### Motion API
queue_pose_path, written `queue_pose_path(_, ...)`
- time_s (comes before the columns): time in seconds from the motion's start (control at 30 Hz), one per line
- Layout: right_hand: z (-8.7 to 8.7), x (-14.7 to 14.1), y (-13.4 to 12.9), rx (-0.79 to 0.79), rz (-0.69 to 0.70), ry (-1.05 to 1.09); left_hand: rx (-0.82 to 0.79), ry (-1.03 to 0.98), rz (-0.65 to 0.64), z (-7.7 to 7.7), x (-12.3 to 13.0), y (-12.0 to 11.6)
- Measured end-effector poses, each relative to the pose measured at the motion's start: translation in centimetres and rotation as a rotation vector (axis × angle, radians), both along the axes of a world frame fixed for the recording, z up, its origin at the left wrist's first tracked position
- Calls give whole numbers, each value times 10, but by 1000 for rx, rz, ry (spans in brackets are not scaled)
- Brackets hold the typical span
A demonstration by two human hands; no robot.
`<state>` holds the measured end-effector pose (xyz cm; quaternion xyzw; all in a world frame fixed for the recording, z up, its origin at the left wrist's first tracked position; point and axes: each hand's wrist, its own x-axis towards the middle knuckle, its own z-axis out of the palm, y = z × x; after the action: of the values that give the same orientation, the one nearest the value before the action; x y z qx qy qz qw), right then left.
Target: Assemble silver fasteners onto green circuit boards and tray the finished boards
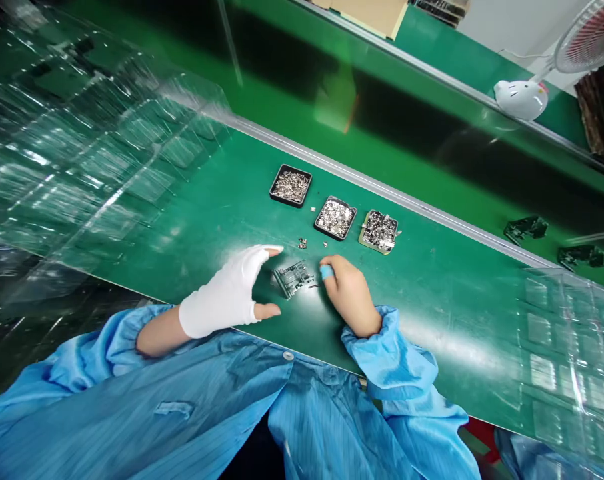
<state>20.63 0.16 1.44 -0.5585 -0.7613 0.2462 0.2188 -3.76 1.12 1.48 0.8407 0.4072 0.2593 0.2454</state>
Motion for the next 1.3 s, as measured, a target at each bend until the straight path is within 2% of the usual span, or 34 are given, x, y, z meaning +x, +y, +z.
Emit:
queue_pose_path(0.17, -2, 26, -4, -77, 284, -173, 81, 116, 83, -13, 23, -13)
queue_pose_path(0.23, -1, 29, -4, -98, 254, -180, 80, 124, 110, -14, 29, -11)
queue_pose_path(0.33, 1, 28, -1, -131, 168, -69, -22, 92, 54, -12, 28, -4)
queue_pose_path(0.43, 0, 19, 3, -163, 191, 46, -147, 32, 19, -12, 19, 0)
queue_pose_path(0.5, -2, 13, 4, -166, 197, 41, -172, 20, 22, -13, 13, 2)
queue_pose_path(0.73, -9, 6, 2, -158, 204, -56, -180, 33, -13, -11, 11, 6)
queue_pose_path(0.87, -6, -1, 0, -133, 179, -161, -180, 50, -29, -10, 11, 6)
queue_pose_path(0.97, -1, -3, 2, -180, 153, -225, -184, 68, -25, -10, 10, 6)
queue_pose_path(1.17, 2, 4, 5, -285, 223, -47, -172, 64, -31, -10, 11, 7)
queue_pose_path(1.3, 4, -3, -1, -288, 194, -219, -143, 63, -36, -12, 9, 7)
